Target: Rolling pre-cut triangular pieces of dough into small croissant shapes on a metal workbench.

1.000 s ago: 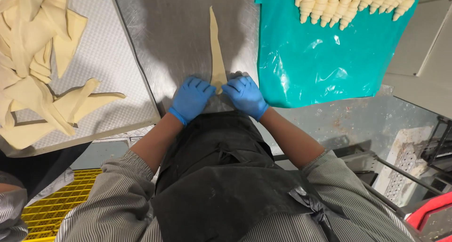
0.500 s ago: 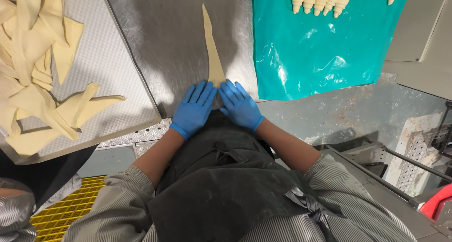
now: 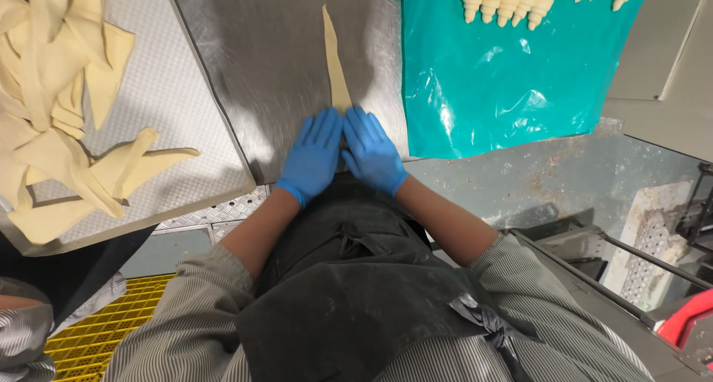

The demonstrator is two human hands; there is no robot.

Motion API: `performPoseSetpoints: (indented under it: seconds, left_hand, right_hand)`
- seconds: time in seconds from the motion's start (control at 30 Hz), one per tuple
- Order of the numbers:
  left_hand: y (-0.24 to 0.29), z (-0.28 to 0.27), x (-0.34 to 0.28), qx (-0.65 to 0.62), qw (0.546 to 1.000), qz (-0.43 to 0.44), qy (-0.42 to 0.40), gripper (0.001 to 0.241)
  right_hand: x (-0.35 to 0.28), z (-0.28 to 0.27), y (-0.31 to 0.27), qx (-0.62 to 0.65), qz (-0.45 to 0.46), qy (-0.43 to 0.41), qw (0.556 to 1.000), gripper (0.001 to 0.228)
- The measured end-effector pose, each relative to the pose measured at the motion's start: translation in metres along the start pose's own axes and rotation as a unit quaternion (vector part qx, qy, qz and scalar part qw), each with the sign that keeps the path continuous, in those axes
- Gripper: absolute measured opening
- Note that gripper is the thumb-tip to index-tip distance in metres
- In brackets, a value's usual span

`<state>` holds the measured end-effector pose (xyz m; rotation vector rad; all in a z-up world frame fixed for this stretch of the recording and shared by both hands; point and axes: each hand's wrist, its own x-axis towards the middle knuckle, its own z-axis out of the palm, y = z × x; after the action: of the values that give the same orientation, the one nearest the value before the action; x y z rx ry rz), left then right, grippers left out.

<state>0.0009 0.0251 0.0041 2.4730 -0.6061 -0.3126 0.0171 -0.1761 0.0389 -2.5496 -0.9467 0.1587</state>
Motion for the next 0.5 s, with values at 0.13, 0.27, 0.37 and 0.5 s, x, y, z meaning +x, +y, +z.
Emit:
performPoseSetpoints:
  seconds: [0.13, 0.27, 0.37, 0.5]
  left_hand:
    - [0.000, -0.032, 0.011, -0.087, 0.992, -0.055, 0.078, 0.064]
    - [0.002, -0.058, -0.015, -0.096, 0.978, -0.106, 0.151, 0.068]
    - [0.009, -0.066, -0.040, -0.120, 0.968, -0.108, 0.192, 0.068]
    - [0.019, -0.072, -0.061, -0.123, 0.963, -0.111, 0.213, 0.065]
  right_hand:
    - [0.015, -0.014, -0.002, 0.027, 0.003, 0.036, 0.999, 0.064]
    - [0.010, -0.005, -0.011, 0.032, -0.030, 0.000, 0.999, 0.061]
    - [0.038, -0.020, -0.011, 0.018, -0.030, 0.028, 0.999, 0.062]
    - [0.045, -0.028, -0.015, -0.066, -0.027, 0.004, 0.997, 0.067]
